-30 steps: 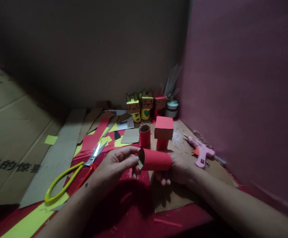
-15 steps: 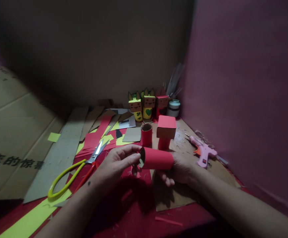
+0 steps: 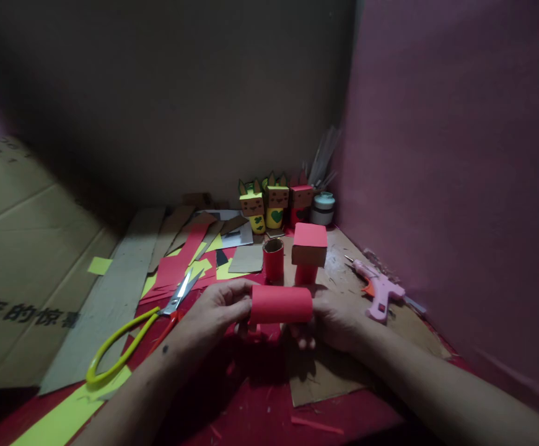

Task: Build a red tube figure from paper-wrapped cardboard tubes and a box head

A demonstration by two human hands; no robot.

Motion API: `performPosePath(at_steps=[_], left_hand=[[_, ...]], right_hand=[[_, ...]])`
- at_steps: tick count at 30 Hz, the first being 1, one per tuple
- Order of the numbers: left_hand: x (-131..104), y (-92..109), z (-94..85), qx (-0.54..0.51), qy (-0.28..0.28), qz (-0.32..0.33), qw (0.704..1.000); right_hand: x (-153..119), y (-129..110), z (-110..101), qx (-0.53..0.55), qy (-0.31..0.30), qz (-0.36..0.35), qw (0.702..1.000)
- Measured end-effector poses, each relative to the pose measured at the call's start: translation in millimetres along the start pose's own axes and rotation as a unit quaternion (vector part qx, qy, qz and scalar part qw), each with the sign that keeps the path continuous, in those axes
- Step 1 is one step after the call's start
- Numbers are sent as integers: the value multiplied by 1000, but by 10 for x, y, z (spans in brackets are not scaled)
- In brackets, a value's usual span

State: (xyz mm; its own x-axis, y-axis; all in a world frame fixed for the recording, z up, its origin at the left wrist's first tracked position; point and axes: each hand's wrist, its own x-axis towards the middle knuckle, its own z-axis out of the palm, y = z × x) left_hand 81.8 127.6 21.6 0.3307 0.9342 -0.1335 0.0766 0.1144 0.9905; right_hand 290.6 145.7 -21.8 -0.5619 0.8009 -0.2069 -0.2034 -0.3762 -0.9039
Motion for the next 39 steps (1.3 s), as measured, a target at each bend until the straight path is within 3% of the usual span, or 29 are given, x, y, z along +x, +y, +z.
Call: performPosePath(at_steps=[2, 6, 8, 10, 15, 17, 21, 26, 29, 34, 37, 39], left_hand=[[15, -23, -34, 2, 8, -2, 1000], [6, -14, -101, -7, 133, 61, 989], [-24, 26, -125, 4, 158, 87, 984], [-60, 65, -136, 19, 133, 78, 988], [-89, 49, -82, 69, -30, -10, 997], [-67, 2, -38, 116, -51, -2, 992], [-11, -65, -23, 114, -9, 23, 993], [16, -47, -162, 25, -30, -5, 999], [4, -39, -207, -7, -5, -32, 999], [2, -28, -197, -41, 38, -69, 996], [37, -35, -207, -62, 32, -85, 994], [65, -62, -223, -76, 25, -90, 993]], right_hand=[[11, 6, -15, 18, 16, 30, 999], [11, -26, -19, 52, 42, 92, 993], [6, -50, -11, 64, 43, 109, 991], [4, -67, -7, 73, 38, 120, 989], [6, -71, -28, 86, 8, 135, 987], [6, -65, -40, 81, -12, 136, 987], [20, -31, -78, 80, -67, 103, 989], [50, 17, -101, 82, -107, 38, 990], [21, 0, -50, 66, -76, -29, 995], [-75, -48, 62, 32, 41, -147, 988], [-102, -39, 88, -43, 60, -202, 977], [-102, -20, 90, -89, 57, -200, 974]])
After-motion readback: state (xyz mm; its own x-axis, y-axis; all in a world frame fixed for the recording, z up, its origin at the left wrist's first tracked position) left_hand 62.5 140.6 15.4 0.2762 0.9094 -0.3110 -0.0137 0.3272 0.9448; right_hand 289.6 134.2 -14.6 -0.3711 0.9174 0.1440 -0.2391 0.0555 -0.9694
